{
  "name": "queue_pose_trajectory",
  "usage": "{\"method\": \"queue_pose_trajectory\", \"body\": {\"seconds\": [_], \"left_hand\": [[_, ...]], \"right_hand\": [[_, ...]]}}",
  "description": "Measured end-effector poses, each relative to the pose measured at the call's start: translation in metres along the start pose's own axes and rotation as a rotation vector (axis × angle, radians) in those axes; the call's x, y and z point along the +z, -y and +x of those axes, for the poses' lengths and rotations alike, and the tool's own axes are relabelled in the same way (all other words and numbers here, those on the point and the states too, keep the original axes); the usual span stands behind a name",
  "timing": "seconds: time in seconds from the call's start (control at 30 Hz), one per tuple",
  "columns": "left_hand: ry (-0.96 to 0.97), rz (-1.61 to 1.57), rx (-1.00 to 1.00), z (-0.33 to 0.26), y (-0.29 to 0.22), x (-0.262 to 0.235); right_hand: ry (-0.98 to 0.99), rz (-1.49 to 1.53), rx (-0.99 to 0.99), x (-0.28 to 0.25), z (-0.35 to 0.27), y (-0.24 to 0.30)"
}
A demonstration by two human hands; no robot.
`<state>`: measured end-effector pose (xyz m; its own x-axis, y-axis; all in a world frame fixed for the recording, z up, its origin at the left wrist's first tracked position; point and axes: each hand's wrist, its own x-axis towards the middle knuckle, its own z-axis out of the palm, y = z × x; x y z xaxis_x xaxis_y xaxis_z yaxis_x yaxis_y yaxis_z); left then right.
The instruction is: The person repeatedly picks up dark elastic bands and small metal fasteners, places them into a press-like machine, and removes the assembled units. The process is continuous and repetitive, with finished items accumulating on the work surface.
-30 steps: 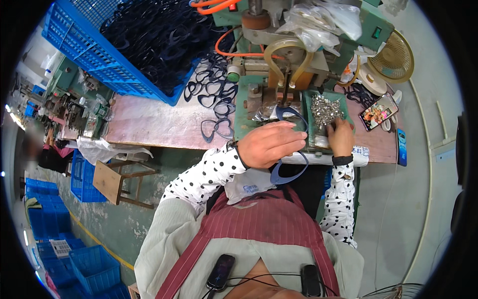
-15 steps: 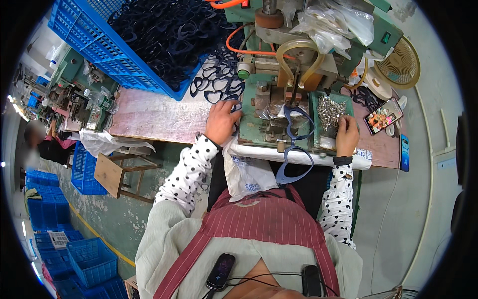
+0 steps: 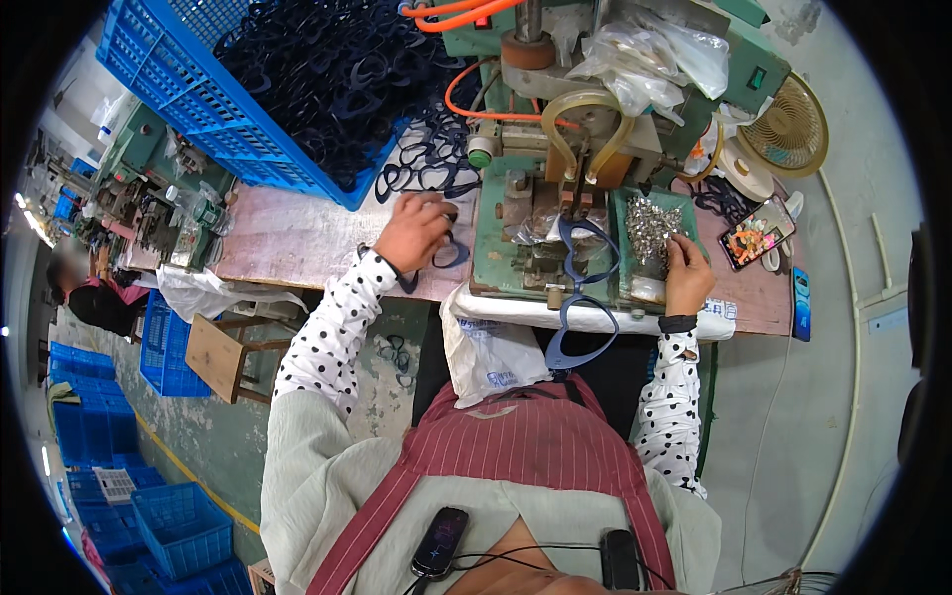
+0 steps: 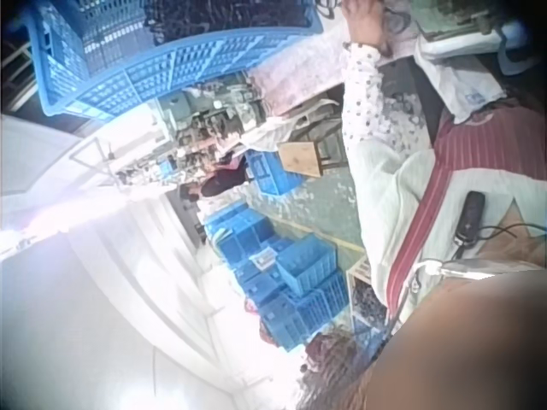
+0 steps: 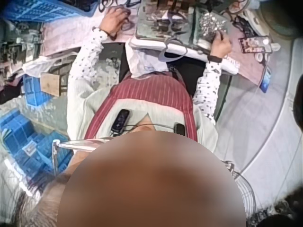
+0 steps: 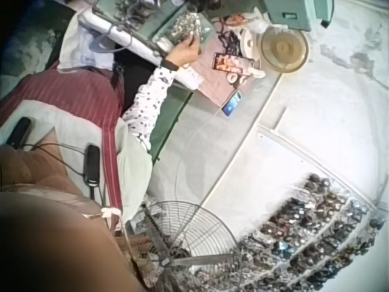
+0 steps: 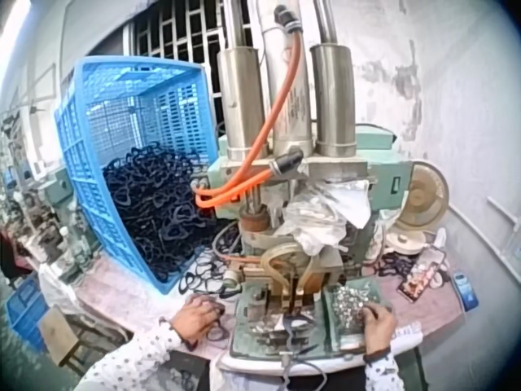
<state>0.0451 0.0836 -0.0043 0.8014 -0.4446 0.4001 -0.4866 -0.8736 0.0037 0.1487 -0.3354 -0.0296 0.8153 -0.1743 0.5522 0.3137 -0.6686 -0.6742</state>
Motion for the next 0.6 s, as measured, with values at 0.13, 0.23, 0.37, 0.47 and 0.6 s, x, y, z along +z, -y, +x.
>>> {"method": "queue_pose_trajectory", "body": {"seconds": [0.13,0.23,0.37,0.47,0.6], "left_hand": [[-0.332,-0.179,-0.121,0.002,-0.004,-0.025],[-0.509,-0.1,-0.064,0.002,-0.008,-0.035],[-0.523,-0.127,0.011,0.015,-0.04,-0.065],[-0.348,-0.205,0.161,0.019,-0.055,-0.087],[-0.455,-0.481,-0.101,0.038,-0.079,-0.101]], "right_hand": [[0.033,0.205,0.001,0.002,0.005,0.028],[-0.016,0.155,-0.217,-0.001,0.012,0.069],[0.075,0.288,-0.166,-0.016,0.012,0.12],[0.1,0.414,-0.03,-0.018,0.01,0.12],[0.137,0.578,-0.008,-0.015,0.009,0.117]]}}
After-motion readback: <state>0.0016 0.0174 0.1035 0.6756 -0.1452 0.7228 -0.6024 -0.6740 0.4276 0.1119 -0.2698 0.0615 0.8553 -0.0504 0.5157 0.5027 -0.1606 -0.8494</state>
